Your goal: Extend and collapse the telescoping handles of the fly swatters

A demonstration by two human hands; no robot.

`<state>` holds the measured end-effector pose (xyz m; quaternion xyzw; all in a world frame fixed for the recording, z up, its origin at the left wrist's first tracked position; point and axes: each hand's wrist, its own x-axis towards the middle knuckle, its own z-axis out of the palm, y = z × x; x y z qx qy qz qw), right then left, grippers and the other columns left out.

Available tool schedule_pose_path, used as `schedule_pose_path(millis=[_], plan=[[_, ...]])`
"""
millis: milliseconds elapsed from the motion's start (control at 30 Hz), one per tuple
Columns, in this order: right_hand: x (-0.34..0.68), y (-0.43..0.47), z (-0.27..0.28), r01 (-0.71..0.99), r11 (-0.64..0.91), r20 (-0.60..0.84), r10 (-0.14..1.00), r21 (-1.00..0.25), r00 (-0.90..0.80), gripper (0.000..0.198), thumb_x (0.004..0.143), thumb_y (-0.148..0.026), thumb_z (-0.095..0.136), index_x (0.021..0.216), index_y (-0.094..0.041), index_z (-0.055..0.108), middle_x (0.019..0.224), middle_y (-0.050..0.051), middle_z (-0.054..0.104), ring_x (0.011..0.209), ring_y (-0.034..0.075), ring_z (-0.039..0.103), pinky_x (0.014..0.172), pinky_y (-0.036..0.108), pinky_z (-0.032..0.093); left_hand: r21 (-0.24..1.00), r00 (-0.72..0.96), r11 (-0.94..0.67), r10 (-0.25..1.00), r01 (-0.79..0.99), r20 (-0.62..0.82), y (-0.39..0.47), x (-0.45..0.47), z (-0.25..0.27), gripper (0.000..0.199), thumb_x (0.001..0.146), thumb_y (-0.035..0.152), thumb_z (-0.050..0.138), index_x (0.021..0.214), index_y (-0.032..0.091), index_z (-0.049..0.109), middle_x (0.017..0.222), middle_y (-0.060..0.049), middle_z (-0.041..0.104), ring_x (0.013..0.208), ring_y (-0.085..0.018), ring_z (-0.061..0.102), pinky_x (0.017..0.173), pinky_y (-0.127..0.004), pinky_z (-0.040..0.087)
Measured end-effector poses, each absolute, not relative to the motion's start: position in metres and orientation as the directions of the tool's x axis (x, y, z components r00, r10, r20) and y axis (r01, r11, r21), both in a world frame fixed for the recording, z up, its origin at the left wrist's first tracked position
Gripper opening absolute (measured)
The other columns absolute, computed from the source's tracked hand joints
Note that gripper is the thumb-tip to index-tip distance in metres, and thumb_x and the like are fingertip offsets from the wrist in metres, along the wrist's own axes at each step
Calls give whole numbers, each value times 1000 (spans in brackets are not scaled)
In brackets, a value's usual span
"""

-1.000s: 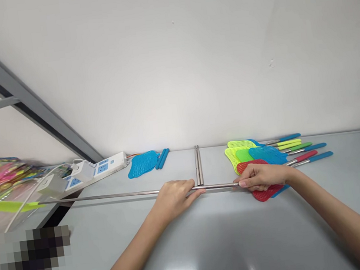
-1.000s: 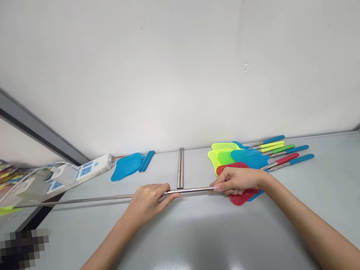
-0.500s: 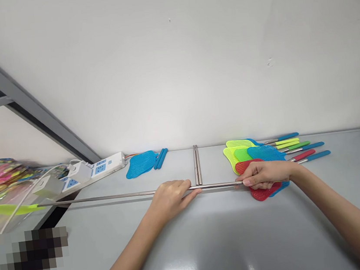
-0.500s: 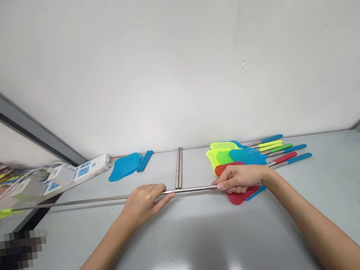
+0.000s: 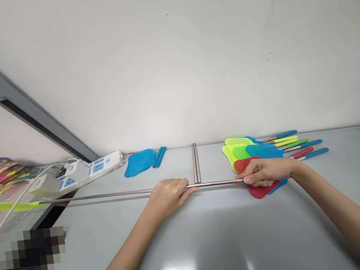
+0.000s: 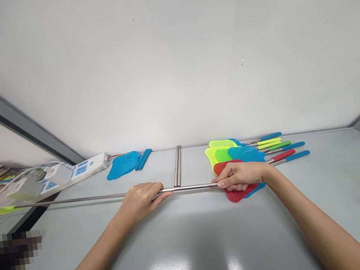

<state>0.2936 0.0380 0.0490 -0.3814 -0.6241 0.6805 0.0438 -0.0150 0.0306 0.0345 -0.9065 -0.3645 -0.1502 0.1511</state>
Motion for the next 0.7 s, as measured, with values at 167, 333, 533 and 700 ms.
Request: schedule_pose_path(millis=[167,333,533,700], plan=[[293,37,52,415,-182,-443,543,-891,-713,33,77,-39,51,57,-14,43,49,-8,25,41,4,22,37,21,16,-195,695,-688,588,699,415,31,-17,39,38,84,45,36,59,18,45,45,4,48,42,-9,45,44,-23,21],[292,36,53,427,-136,-427,544,-894,-722,34,78,-41,49,57,-15,42,49,-8,27,41,4,21,37,22,16,-210,700,-687,582,696,414,31,-20,42,38,84,45,35,58,18,45,45,4,47,42,-9,45,44,-23,21],[292,36,56,429,-122,-422,545,-895,-725,36,79,-40,48,55,-16,37,49,-8,27,42,4,23,38,22,18,-206,703,-692,582,692,408,33,-21,41,38,84,44,36,57,17,44,46,3,48,42,-9,44,44,-22,21],[293,34,62,441,-122,-430,550,-889,-716,36,78,-41,49,55,-16,36,49,-8,27,41,4,22,38,21,17,-200,703,-695,580,690,412,31,-21,44,37,84,43,36,58,17,44,46,3,47,42,-9,43,44,-23,20]])
